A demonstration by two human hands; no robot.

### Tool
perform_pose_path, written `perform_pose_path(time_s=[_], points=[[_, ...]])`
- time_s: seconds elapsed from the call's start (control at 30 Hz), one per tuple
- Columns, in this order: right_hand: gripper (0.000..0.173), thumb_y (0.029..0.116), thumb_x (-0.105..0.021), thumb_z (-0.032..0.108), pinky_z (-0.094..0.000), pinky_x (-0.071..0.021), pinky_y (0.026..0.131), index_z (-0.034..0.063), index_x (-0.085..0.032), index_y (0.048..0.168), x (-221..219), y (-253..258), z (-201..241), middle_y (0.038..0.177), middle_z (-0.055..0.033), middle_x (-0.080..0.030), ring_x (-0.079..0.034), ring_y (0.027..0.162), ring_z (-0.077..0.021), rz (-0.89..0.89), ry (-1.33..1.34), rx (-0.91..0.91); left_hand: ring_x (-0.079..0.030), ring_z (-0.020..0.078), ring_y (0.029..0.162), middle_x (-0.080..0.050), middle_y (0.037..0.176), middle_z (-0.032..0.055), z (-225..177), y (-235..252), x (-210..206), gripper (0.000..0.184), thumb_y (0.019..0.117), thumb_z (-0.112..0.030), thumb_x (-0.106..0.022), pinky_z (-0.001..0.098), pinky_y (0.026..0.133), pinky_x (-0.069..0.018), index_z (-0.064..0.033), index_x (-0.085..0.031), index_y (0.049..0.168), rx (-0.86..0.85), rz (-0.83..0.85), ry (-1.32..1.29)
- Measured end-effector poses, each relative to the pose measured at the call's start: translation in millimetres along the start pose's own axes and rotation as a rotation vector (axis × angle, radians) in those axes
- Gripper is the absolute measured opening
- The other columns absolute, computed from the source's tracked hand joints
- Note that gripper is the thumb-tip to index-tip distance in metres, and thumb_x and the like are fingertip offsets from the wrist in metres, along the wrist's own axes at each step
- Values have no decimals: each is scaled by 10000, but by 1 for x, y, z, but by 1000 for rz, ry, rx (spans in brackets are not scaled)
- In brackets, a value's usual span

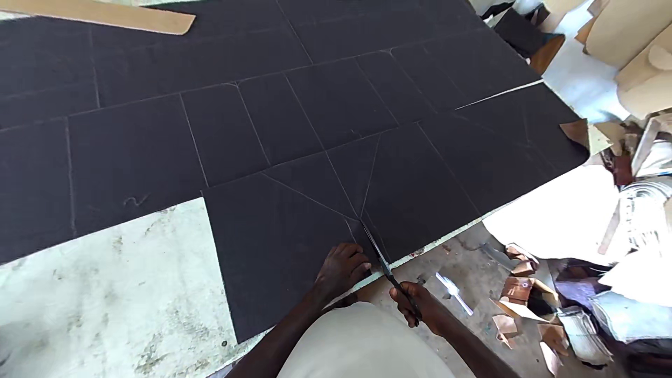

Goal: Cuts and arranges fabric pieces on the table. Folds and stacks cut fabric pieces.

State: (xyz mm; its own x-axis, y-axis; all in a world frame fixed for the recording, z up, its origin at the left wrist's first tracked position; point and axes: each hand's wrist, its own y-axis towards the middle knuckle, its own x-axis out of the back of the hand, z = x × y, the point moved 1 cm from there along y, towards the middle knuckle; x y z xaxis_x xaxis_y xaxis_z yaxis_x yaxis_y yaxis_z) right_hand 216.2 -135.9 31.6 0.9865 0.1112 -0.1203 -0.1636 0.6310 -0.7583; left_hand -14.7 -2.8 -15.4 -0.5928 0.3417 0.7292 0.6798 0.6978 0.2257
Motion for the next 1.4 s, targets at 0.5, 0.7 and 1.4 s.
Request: perform_pose_path(time_s=[0.5, 0.7, 1.4], points=[[467, 939, -667, 556, -265, -508, 500, 108, -543, 984, -2, 15, 29, 668, 11, -512, -529, 503, -110, 11, -24, 11, -180, 304, 1574, -289, 1686, 4, 51, 24, 19, 640, 1014, -697, -308, 575, 1258, -137, -351, -501, 1517, 140, 148, 410], [484, 910, -710, 552, -262, -491, 475, 101, -552, 985, -3, 19, 22, 653, 11, -518, -526, 490, -108, 0, -17, 24, -112, 275, 1590, -208, 1711, -71, 54, 22, 18, 626, 1026, -678, -301, 571, 1266, -109, -348, -502, 1518, 109, 136, 406], [455, 927, -692, 519, -257, -511, 519, 91, -563, 1015, -13, 46, 79, 686, 14, -538, -544, 526, -102, -32, -35, -45, -142, 304, 1583, -244, 1703, -60, 52, 25, 20, 627, 1056, -626, -256, 616, 1242, -115, -300, -459, 1552, 125, 225, 358]])
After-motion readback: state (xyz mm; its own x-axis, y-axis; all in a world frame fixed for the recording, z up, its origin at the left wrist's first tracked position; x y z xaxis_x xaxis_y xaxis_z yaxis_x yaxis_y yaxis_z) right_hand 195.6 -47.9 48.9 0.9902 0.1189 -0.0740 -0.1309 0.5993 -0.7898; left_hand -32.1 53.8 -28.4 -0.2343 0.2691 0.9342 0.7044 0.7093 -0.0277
